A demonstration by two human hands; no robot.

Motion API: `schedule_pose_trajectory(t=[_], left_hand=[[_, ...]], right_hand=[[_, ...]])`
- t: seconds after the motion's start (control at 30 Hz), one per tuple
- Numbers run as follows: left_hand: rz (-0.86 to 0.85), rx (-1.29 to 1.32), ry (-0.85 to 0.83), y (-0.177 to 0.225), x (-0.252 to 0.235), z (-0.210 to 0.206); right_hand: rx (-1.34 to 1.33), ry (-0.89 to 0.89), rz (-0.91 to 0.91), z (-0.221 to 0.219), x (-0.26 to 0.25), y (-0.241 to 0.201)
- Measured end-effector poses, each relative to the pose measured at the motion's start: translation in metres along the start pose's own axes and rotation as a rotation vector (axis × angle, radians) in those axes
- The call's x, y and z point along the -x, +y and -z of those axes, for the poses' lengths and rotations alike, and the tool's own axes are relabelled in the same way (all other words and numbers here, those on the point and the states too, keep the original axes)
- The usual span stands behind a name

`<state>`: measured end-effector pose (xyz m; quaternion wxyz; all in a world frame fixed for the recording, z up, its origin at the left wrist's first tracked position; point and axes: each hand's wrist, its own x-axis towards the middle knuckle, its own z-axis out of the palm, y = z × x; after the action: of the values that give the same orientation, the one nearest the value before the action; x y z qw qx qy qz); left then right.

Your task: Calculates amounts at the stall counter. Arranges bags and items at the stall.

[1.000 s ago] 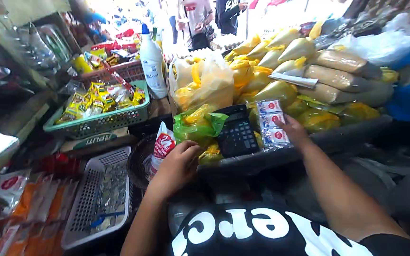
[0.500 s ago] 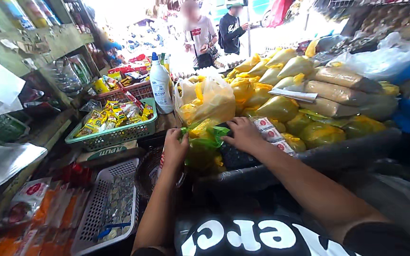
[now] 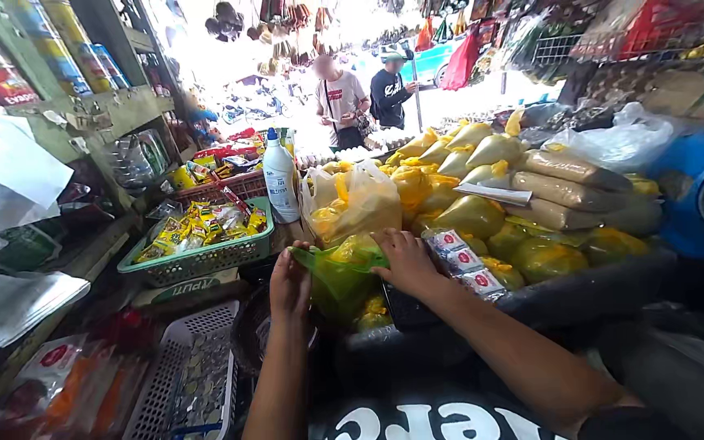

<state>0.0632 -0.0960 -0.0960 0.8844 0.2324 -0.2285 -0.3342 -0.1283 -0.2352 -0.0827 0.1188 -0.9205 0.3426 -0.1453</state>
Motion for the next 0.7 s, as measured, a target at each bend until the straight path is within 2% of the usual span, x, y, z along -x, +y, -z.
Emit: schedule_pose_trajectory(t=[0.1,0.17,0.2,0.23,0.33,0.37,0.53,0.7], left_hand=[[-0.003,0.016,0.084,0.003,-0.004,0.006],[-0.005,-0.043,0.025,-0.001,-0.002,0.012],[-0.02,-0.092,-0.026,-0.003,-0.002,0.016],[-0.044,-0.161,-0.066,-0.004,-0.001,0.019],[-0.086,-0.406,-0.12,-0.008,0.002,0.022],[-0.081,-0.429,-0.139,-0.011,0.002,0.021],[-0.002,-0.389,-0.203,-0.02,0.001,0.02],[-0.012,-0.341,-0.227,-0.017,0.001,0.025]], right_hand=[[-0.069,0.317,0.054,-0.038,0.032,0.032],[-0.169,0.493,0.011,-0.062,0.052,0.058],[-0.218,0.511,-0.038,-0.065,0.061,0.068],[-0.25,0.461,-0.095,-0.063,0.068,0.075],[-0.274,0.046,-0.284,-0.056,0.072,0.094],[-0.282,-0.029,-0.332,-0.057,0.069,0.097],[-0.332,-0.061,-0.416,-0.048,0.046,0.095],[-0.434,-0.086,-0.414,-0.045,0.032,0.104]])
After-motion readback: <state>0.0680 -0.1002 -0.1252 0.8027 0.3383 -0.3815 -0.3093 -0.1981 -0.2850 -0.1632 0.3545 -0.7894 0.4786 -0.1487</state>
